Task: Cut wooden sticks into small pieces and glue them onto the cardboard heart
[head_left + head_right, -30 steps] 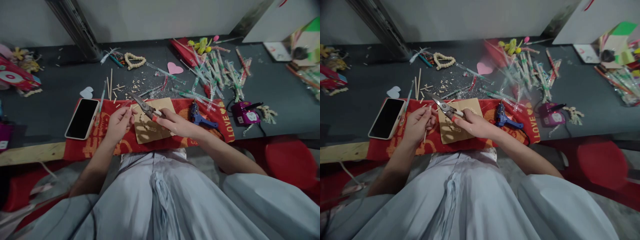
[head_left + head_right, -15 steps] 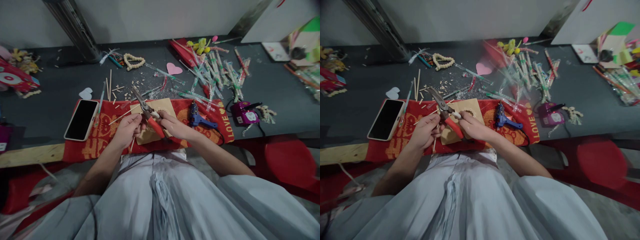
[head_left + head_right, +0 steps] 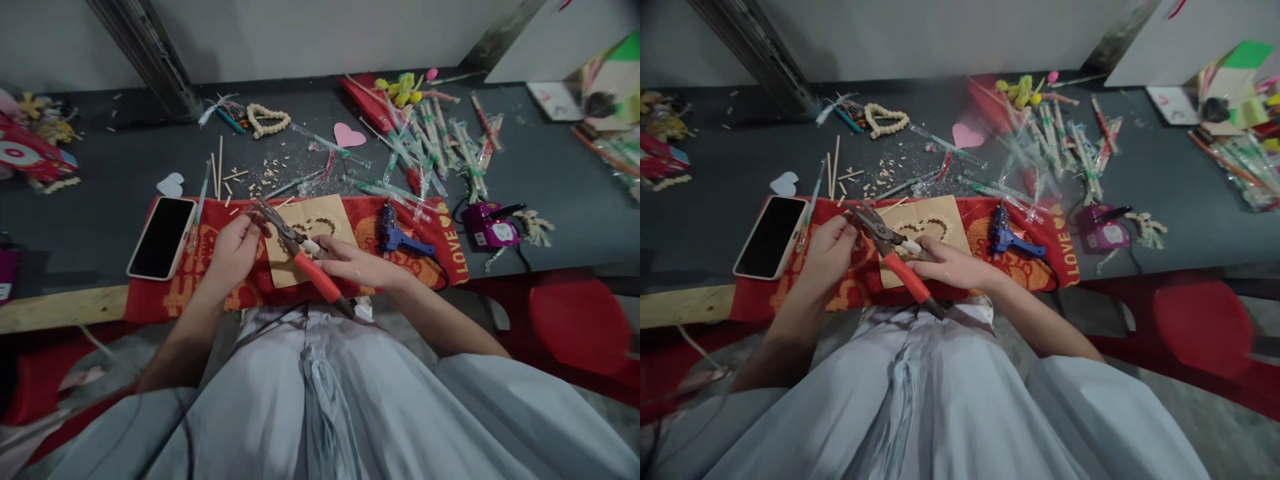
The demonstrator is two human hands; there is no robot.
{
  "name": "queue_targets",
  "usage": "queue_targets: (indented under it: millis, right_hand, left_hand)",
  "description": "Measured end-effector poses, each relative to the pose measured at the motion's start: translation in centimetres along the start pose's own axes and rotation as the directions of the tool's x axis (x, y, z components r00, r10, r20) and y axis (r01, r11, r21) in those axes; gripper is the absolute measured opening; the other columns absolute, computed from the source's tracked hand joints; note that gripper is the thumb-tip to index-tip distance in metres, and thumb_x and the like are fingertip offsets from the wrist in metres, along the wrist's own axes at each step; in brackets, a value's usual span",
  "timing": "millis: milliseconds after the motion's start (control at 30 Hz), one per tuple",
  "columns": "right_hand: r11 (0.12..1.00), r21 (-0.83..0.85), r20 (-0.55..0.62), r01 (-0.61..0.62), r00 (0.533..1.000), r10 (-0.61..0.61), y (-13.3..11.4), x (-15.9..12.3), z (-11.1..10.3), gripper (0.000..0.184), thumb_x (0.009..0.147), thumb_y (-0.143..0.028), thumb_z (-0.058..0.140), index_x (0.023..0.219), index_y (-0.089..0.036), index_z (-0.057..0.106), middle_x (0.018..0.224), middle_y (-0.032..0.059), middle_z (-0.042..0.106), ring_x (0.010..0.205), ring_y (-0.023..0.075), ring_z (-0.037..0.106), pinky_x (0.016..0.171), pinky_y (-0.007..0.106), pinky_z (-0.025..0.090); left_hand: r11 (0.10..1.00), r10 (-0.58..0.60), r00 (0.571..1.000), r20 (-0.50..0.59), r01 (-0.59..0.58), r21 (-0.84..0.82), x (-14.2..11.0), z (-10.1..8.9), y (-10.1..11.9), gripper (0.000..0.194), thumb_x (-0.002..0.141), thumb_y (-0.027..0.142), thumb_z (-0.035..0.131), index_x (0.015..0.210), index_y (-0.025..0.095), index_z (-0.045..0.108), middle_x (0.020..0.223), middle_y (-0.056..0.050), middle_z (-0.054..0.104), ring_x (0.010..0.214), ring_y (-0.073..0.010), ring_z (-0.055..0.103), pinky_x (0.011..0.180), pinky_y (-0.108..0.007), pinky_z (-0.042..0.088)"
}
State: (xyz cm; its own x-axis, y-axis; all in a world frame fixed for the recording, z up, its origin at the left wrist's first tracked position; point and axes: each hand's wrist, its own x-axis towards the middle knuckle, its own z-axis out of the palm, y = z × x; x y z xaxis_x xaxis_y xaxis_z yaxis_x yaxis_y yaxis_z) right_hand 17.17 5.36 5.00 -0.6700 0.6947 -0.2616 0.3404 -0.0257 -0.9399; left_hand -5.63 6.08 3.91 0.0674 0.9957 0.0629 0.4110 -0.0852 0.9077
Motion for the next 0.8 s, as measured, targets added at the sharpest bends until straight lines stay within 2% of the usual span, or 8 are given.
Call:
queue_targets:
  millis: [67,167,333,467,567,800]
  right_hand:
    - [0.999,-0.039,0.018,0.010,1.000,-0.009,-0.01,-0.04,0.00,0.036,0.086,-0.043,0.047,0.107,-0.014,0.045,0.099,0.0045,0.053,0.088,0.0162,0.049,0.079,0.030,0.040]
    - [0.995,-0.101,0.039,-0.011,0.999,0.015,-0.18,-0.09,0.05,0.035,0.086,-0.044,0.048,0.105,-0.015,0.046,0.092,0.0024,0.051,0.083,0.0153,0.049,0.074,0.028,0.040]
    - [0.997,-0.075,0.040,-0.015,0.999,0.018,-0.70,-0.22,0.09,0.023,0.085,-0.037,0.043,0.096,-0.017,0.045,0.086,0.0006,0.048,0.079,0.0141,0.047,0.072,0.027,0.040]
    - [0.999,-0.046,0.039,-0.015,0.999,0.017,-0.92,-0.22,-0.06,0.033,0.087,-0.049,0.042,0.094,-0.017,0.046,0.088,0.0014,0.048,0.082,0.0149,0.047,0.074,0.028,0.041]
    - [0.999,-0.036,0.056,-0.012,0.998,0.014,-0.89,-0.14,-0.15,0.042,0.084,-0.056,0.045,0.098,-0.017,0.047,0.089,0.0020,0.049,0.081,0.0154,0.047,0.071,0.028,0.041]
    - [0.996,-0.072,0.063,-0.046,0.997,0.050,-0.71,-0.04,-0.23,0.053,0.078,-0.061,0.053,0.104,-0.015,0.047,0.094,0.0047,0.051,0.084,0.0175,0.048,0.071,0.029,0.041]
  left_hand:
    - [0.994,0.050,0.998,0.026,-0.053,0.092,-0.04,-0.13,0.20,0.018,0.083,0.022,0.043,0.073,0.018,0.058,0.071,-0.002,0.060,0.068,-0.0137,0.055,0.064,-0.024,0.043]
    - [0.984,0.056,0.996,0.069,-0.067,0.166,-0.05,-0.14,0.35,0.020,0.080,0.018,0.042,0.077,0.018,0.062,0.077,-0.002,0.064,0.074,-0.0156,0.059,0.071,-0.026,0.045]
    - [0.980,0.053,0.996,0.067,-0.065,0.188,-0.13,-0.13,0.36,0.024,0.082,0.023,0.041,0.079,0.018,0.065,0.083,-0.004,0.067,0.081,-0.0178,0.061,0.078,-0.028,0.046]
    - [0.977,0.051,0.997,0.063,-0.063,0.206,-0.17,-0.24,0.58,0.025,0.082,0.022,0.041,0.079,0.018,0.065,0.085,-0.004,0.068,0.083,-0.0184,0.062,0.081,-0.029,0.046]
    - [0.970,0.056,0.997,0.050,-0.066,0.233,-0.10,-0.35,0.78,0.023,0.082,0.022,0.042,0.079,0.018,0.065,0.080,-0.004,0.068,0.078,-0.0173,0.061,0.076,-0.027,0.047]
    - [0.966,0.081,0.994,0.068,-0.095,0.239,0.01,-0.49,0.94,0.026,0.083,0.021,0.040,0.085,0.017,0.066,0.079,-0.003,0.068,0.076,-0.0159,0.061,0.073,-0.026,0.046]
